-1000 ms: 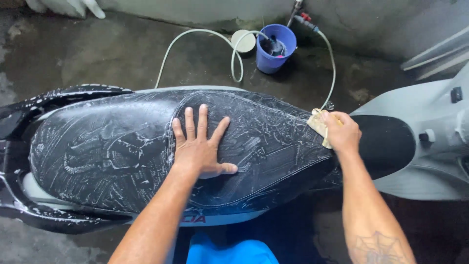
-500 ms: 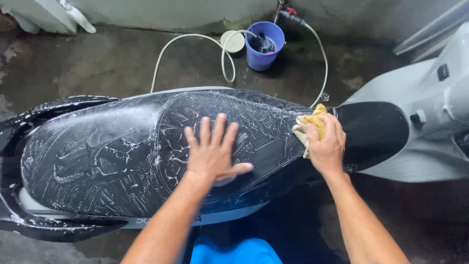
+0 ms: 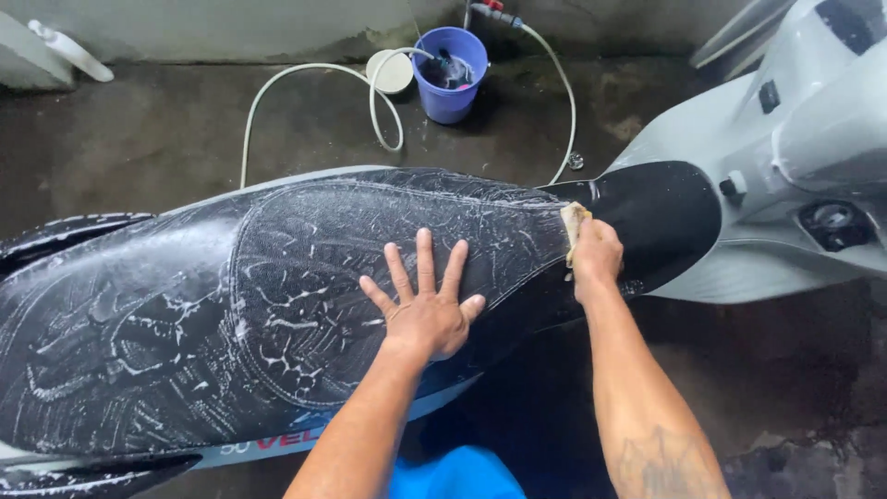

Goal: The person scrubs the soapy seat of a motorcycle with a sponge, moving from the front to the rear and back again to cover the entire surface.

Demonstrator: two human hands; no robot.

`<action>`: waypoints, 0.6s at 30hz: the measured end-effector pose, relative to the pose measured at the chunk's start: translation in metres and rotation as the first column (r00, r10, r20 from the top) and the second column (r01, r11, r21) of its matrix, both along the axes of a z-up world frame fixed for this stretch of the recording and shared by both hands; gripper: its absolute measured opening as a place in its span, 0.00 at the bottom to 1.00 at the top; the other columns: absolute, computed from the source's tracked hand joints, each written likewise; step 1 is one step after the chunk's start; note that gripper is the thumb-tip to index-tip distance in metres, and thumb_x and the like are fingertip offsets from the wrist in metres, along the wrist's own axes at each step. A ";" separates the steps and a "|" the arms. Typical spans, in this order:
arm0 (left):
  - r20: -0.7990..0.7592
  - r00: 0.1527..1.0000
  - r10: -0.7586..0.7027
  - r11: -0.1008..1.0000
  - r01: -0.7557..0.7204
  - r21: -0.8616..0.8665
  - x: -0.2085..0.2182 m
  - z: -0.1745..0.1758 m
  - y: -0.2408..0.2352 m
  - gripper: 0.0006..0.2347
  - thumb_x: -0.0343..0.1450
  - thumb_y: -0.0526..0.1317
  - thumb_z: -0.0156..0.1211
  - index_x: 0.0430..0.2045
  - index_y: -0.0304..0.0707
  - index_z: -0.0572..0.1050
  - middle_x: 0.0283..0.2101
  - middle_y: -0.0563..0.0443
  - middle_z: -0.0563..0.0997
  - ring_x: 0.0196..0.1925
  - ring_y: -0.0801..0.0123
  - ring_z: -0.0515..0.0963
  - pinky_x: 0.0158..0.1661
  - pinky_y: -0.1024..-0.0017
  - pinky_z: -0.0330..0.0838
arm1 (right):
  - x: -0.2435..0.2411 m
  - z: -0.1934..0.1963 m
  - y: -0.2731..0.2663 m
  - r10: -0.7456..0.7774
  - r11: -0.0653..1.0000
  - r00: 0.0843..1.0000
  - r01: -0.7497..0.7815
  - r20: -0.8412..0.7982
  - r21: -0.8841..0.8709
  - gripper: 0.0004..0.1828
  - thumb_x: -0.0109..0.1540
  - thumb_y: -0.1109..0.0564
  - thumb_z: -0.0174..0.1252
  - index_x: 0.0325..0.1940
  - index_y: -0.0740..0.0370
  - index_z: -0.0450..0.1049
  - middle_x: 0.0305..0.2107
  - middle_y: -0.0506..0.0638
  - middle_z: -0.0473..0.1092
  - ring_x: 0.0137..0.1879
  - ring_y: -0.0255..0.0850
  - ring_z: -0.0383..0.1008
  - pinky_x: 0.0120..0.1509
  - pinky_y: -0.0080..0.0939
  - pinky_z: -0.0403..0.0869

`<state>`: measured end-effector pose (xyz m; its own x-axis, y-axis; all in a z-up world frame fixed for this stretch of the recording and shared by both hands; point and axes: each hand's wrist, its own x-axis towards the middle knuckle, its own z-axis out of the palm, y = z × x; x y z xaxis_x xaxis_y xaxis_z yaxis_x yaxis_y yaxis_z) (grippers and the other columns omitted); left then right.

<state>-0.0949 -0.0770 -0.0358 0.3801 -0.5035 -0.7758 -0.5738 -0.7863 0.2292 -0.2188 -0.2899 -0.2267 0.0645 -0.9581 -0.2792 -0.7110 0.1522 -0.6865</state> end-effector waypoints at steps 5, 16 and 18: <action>-0.008 1.000 -0.012 1.000 0.012 0.013 0.004 0.001 -0.001 0.28 0.69 0.58 0.28 0.61 0.65 0.27 0.65 0.49 0.17 0.63 0.38 0.16 0.51 0.32 0.16 | 0.007 0.063 0.053 0.149 0.978 0.978 -0.125 0.145 -0.165 0.21 0.61 0.44 0.45 0.54 0.54 0.65 0.49 0.59 0.64 0.58 0.53 0.60 0.61 0.48 0.60; -0.049 0.999 0.005 1.000 -0.004 0.028 -0.002 0.006 -0.003 0.29 0.68 0.59 0.27 0.61 0.63 0.27 0.64 0.49 0.16 0.62 0.37 0.15 0.52 0.32 0.16 | -0.020 0.003 0.139 -0.486 0.845 0.867 0.433 0.112 0.312 0.27 0.60 0.40 0.40 0.61 0.50 0.54 0.55 0.55 0.59 0.62 0.48 0.58 0.62 0.44 0.62; -0.037 0.999 0.009 0.999 -0.007 0.044 0.002 0.010 -0.005 0.28 0.69 0.58 0.27 0.61 0.63 0.27 0.64 0.49 0.15 0.62 0.38 0.15 0.52 0.33 0.15 | -0.026 -0.065 0.125 -0.744 0.564 0.666 0.581 0.056 0.586 0.24 0.58 0.48 0.44 0.54 0.63 0.62 0.44 0.67 0.64 0.49 0.58 0.66 0.47 0.58 0.69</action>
